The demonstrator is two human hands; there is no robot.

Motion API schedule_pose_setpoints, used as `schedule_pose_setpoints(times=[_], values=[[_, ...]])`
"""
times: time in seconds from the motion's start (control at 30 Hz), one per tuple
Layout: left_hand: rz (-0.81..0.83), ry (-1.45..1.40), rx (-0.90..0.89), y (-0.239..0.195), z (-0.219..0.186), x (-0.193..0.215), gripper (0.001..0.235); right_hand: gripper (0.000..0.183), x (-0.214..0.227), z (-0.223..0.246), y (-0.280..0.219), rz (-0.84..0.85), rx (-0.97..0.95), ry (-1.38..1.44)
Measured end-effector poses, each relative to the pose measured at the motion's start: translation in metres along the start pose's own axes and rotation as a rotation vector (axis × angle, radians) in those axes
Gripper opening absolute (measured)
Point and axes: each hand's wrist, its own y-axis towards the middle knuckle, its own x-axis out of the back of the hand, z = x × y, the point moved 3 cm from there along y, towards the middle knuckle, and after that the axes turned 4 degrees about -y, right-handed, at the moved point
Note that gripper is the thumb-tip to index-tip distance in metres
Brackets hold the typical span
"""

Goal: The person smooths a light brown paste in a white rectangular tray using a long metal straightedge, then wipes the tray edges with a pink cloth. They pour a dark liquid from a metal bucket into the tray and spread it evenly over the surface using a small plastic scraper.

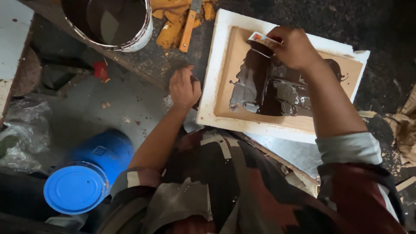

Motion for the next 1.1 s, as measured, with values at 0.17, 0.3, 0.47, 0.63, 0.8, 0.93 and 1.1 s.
schedule_pose_setpoints(times=[0.17,0.3,0.47,0.63,0.8,0.93,1.1], values=[[0.010,0.003,0.001,0.000,-0.002,0.001,0.027,0.015,0.022,0.010,-0.021,-0.124,0.035,-0.051],[-0.003,0.009,-0.002,0.002,-0.007,0.004,0.028,0.017,0.018,0.017,-0.045,-0.271,0.014,-0.210],[-0.015,-0.011,-0.005,0.003,-0.009,0.005,0.025,0.027,-0.028,0.012,-0.053,-0.379,-0.078,-0.143],[0.001,0.007,0.000,0.000,-0.004,0.001,0.024,0.041,-0.103,-0.012,-0.073,-0.175,-0.665,2.514],[0.025,0.027,0.009,-0.001,-0.001,0.000,0.021,0.035,-0.071,0.059,-0.141,-0.409,0.135,0.047],[0.031,0.033,0.011,0.001,-0.002,0.000,0.023,0.032,-0.052,0.085,-0.129,-0.446,0.274,-0.548],[0.024,0.038,-0.004,0.001,-0.004,0.001,0.022,0.034,-0.039,0.060,-0.068,-0.538,0.172,-0.484]])
